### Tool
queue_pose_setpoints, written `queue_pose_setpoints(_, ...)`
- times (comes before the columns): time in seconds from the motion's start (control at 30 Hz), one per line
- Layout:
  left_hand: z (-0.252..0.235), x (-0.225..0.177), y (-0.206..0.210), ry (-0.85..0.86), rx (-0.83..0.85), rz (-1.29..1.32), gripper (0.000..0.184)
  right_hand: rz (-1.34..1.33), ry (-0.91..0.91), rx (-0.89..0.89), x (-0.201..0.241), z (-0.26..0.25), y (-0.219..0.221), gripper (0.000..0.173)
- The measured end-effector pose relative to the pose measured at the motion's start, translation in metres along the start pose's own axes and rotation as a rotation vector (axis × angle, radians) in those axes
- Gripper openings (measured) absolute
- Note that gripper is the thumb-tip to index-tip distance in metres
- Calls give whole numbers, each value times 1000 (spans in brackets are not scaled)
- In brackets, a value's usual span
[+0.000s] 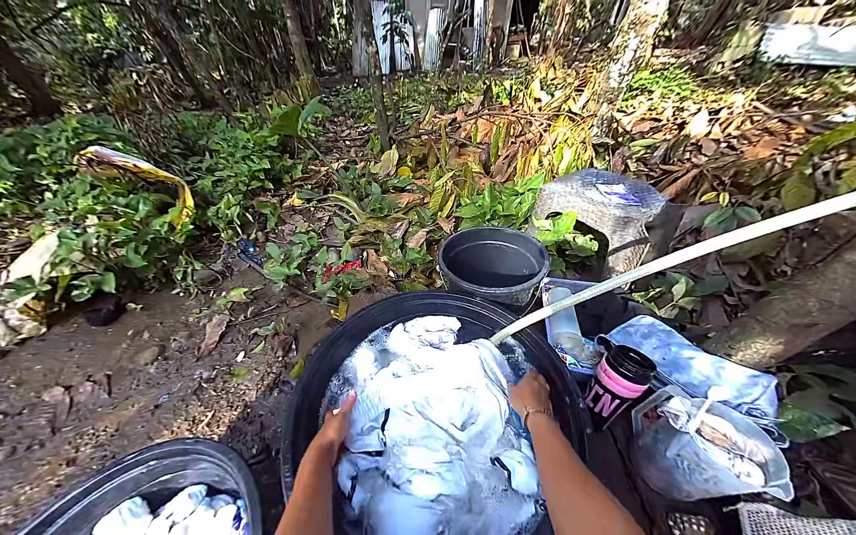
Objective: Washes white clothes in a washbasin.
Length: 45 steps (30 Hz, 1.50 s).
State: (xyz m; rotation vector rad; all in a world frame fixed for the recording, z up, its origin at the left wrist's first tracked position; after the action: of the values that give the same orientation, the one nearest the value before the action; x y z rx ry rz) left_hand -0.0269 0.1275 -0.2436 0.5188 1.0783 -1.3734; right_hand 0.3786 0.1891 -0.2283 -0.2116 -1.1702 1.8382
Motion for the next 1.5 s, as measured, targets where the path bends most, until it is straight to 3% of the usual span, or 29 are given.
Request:
queue_pose_setpoints(0.13,6,15,6,19,-156,-212,87,-57,87,-72,-12,6,15,86)
queue_pose_setpoints(0.27,18,7,7,83,-240,-304,70,-150,158,80,-10,14,8,60)
queue_pose_setpoints(0.33,25,-4,7,174,-282,-272,59,-69,141,155,-15,16,10,55)
queue_pose_setpoints(0.4,33,-21,2,223,-309,-313,53,-55,92,176,-25,9,19,55)
queue_pose_setpoints(0.53,56,-71,-25,245,-259,-662,55,-193,-28,177,-33,4,32,65)
queue_pose_setpoints(0.67,67,-77,-57,193,-228,-855,58,-336,-92,239,-31,14,38,61)
queue_pose_setpoints(0.77,69,-60,-69,251,-389,-902,51,-600,9,168,-38,14,41,51)
queue_pose_setpoints(0.83,69,-49,-71,352,-544,-813,45,-692,82,162,-47,10,47,55)
queue_pose_setpoints(0.93,62,-41,-71,273,-425,-723,49,-751,190,356,-56,5,64,70)
queue_pose_setpoints(1.0,57,-40,-71,227,-289,-676,56,-785,204,322,-54,1,63,67)
queue_pose_setpoints(1.1,54,-39,-74,219,-284,-601,60,-701,71,-74,-25,25,26,67)
queue_pose_setpoints(1.17,53,-38,-75,195,-287,-582,60,-634,-112,-198,9,58,17,75)
queue_pose_setpoints(1.23,52,-36,-74,172,-273,-591,59,-476,-390,-115,56,108,35,77)
queue_pose_setpoints(1.37,53,-41,-73,136,-290,-625,52,-109,-837,238,136,234,126,68)
queue_pose_setpoints(1.43,55,-40,-74,123,-274,-635,47,132,-886,322,140,251,169,64)
queue_pose_setpoints(1.5,55,-40,-75,125,-248,-649,43,311,-845,274,132,219,178,65)
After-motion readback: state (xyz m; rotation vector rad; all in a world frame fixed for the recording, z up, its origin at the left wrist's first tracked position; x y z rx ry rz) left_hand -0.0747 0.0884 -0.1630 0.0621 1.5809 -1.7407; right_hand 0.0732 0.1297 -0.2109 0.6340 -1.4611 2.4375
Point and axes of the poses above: each hand's wrist, its own z-axis away from the middle knuckle, its own y-axis out of the palm, x = y × z, the point moved 6 cm from there along -z, towards the middle knuckle, and after that the axes turned 13 degrees about y, right-handed, at the moved point
